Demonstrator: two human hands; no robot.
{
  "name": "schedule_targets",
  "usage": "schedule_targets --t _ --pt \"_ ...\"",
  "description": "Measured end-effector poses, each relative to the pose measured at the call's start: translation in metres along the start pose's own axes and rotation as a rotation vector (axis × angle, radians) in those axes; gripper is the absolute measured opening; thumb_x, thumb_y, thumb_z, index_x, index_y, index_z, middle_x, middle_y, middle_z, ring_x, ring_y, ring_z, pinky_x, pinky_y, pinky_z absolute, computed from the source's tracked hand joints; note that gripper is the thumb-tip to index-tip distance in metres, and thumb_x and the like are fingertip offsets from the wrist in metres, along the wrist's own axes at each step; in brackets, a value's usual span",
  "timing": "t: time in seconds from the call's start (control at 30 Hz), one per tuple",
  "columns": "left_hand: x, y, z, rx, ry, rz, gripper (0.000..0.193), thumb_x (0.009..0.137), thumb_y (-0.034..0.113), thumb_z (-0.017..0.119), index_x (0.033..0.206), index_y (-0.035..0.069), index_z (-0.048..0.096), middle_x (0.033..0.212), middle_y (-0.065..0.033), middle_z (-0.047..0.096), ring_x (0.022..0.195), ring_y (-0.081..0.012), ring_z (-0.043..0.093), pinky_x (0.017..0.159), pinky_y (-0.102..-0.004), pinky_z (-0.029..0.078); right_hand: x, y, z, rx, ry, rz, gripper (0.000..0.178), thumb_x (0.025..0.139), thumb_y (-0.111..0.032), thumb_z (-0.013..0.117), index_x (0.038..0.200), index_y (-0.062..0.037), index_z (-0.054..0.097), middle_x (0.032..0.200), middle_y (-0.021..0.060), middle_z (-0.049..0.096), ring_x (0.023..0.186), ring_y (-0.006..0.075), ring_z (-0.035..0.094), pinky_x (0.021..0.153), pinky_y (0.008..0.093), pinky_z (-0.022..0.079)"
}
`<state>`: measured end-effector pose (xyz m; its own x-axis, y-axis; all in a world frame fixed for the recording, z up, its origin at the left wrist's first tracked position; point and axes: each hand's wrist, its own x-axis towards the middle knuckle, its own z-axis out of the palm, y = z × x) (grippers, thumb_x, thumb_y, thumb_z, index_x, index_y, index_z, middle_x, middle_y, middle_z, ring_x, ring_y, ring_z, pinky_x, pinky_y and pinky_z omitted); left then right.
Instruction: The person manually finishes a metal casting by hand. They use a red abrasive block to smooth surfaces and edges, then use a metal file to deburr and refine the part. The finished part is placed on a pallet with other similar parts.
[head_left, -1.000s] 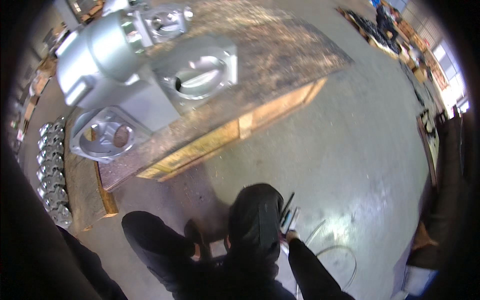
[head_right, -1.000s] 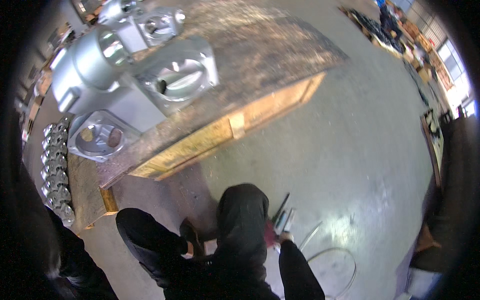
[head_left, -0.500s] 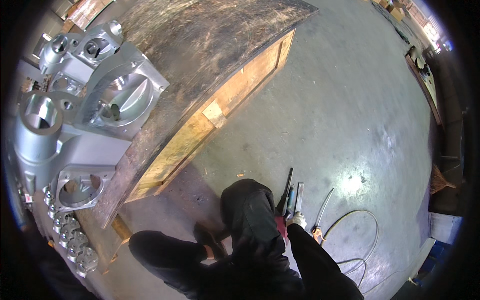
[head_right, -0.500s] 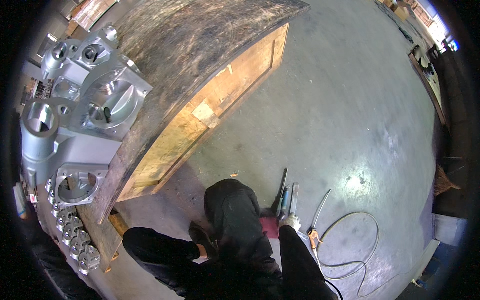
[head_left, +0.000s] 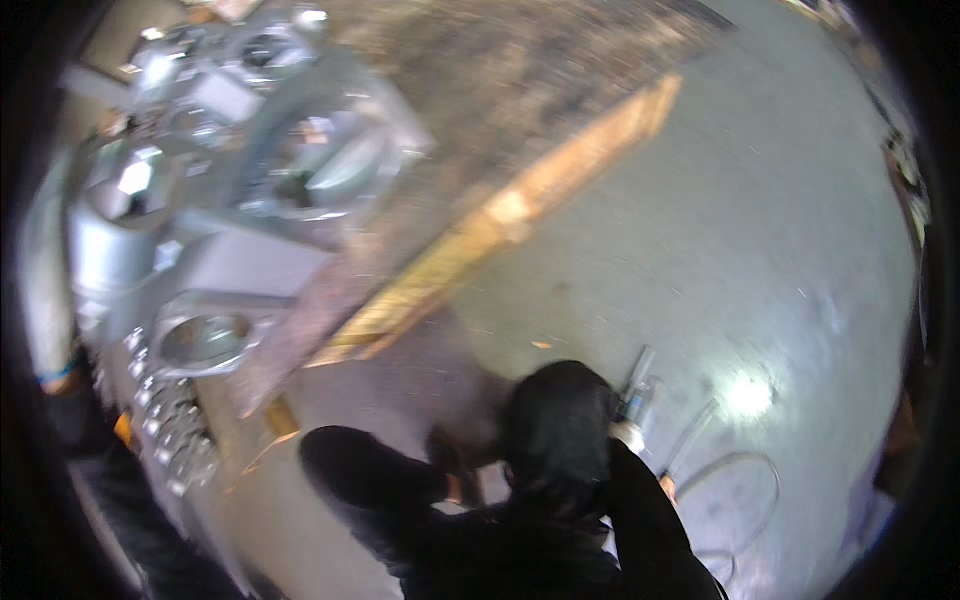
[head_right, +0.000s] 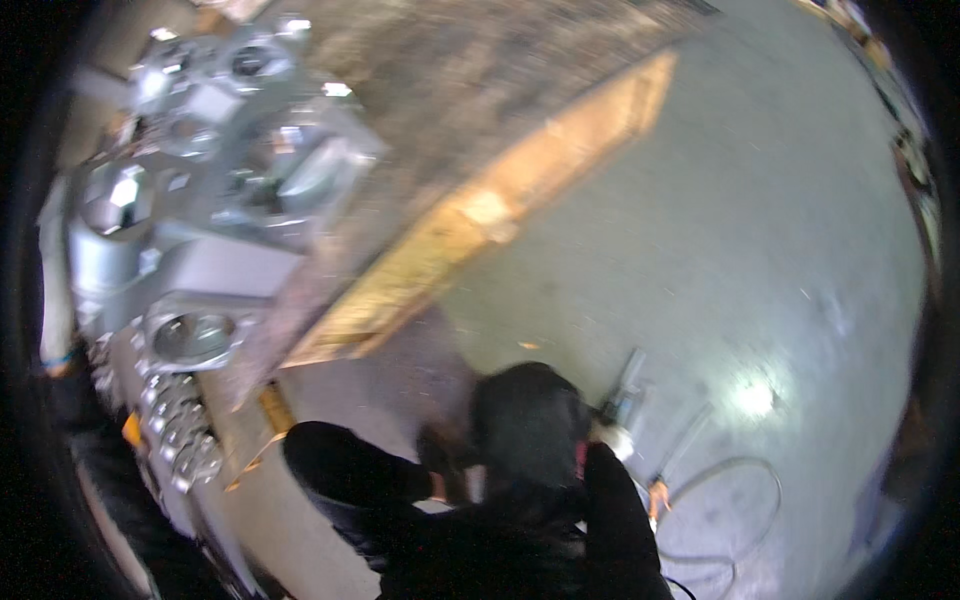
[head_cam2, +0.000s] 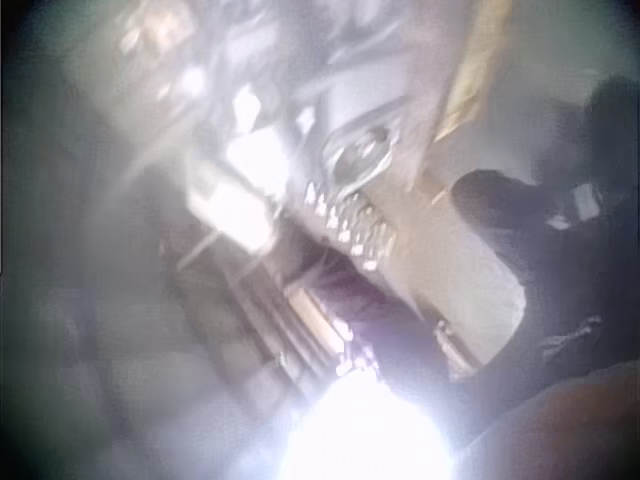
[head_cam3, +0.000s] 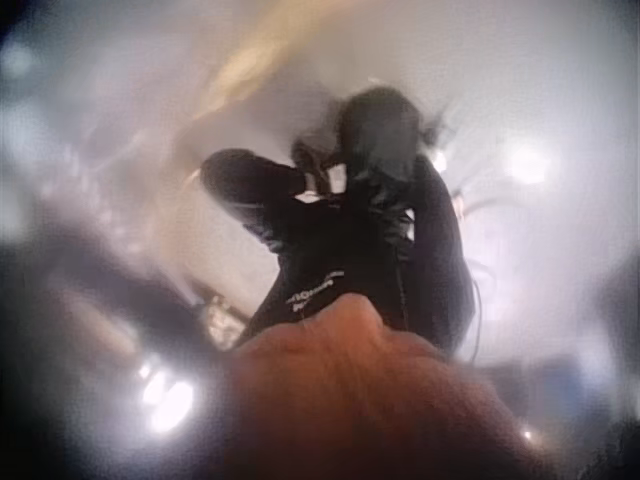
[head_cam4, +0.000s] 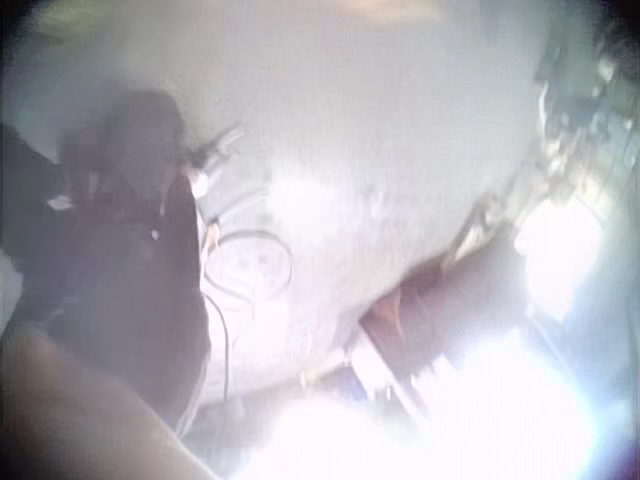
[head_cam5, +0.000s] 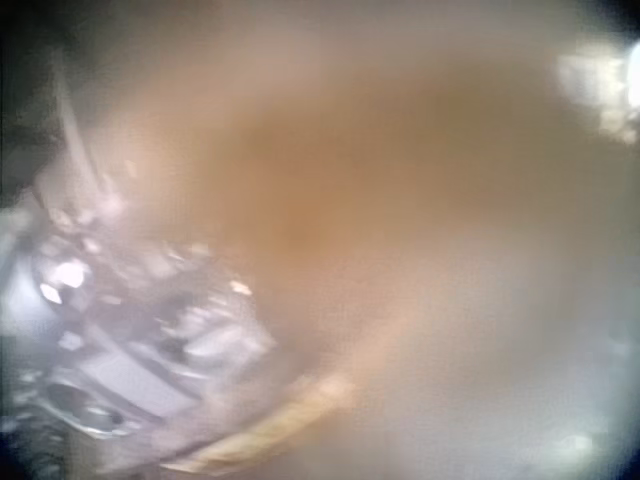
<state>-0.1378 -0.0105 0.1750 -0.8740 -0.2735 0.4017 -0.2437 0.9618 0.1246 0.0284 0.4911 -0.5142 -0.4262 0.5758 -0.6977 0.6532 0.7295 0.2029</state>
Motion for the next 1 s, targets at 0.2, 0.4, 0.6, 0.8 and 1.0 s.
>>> schedule_targets --t 0.2,0.4,0.6,0.8,1.0 --pt "-0.030 0.001 0.006 0.189 0.113 0.073 0.045 0.102 0.044 0.067 0.133 0.012 0.073 0.127 -0.0129 0.076 0.111 -0.0216 0.073 0.100 -0.0343 0.055 -0.015 -0.009 -0.008 0.114 -0.028 -0.058 0.049 0.093 -0.055 0.064 0.100 -0.0079 0.073 0.092 0.0081 0.070 0.083 0.0255 0.068 0.072 0.0442 0.052" --pt "-0.027 0.009 0.001 0.376 0.199 0.199 0.046 0.100 0.049 0.065 0.126 0.013 0.075 0.118 -0.0110 0.074 0.110 -0.0275 0.071 0.100 -0.0403 0.054 0.025 -0.003 0.012 0.411 -0.082 -0.122 0.036 0.098 -0.046 0.062 0.090 -0.0106 0.067 0.076 0.0052 0.061 0.065 0.0226 0.060 0.057 0.0399 0.045" --pt "-0.031 0.002 0.006 0.367 0.056 0.505 0.038 0.100 0.043 0.060 0.111 0.010 0.076 0.117 -0.0151 0.068 0.115 -0.0336 0.064 0.100 -0.0470 0.051 0.044 -0.020 -0.092 1.312 -0.441 -0.105 0.033 0.103 -0.036 0.061 0.079 -0.0134 0.061 0.061 0.0023 0.052 0.048 0.0197 0.051 0.042 0.0356 0.037" --pt "-0.034 -0.010 0.010 0.164 0.240 0.666 0.036 0.101 0.040 0.060 0.084 0.012 0.075 0.088 -0.0063 0.070 0.096 -0.0285 0.066 0.093 -0.0431 0.050 -0.157 -0.086 -0.284 1.543 -0.032 -0.916 0.054 0.110 -0.032 0.054 0.160 -0.0242 0.037 0.065 0.0005 0.048 0.045 0.0113 0.045 0.039 0.0302 0.039" --pt "-0.042 -0.024 0.007 0.084 0.177 0.789 0.035 0.101 0.038 0.060 0.083 0.013 0.076 0.088 -0.0053 0.070 0.094 -0.0257 0.065 0.090 -0.0426 0.050 -0.365 -0.132 -0.299 1.098 0.300 -1.556 0.056 0.109 -0.013 0.050 0.164 -0.0159 0.039 0.110 0.0097 0.070 0.061 0.0130 0.063 0.055 0.0315 0.056"
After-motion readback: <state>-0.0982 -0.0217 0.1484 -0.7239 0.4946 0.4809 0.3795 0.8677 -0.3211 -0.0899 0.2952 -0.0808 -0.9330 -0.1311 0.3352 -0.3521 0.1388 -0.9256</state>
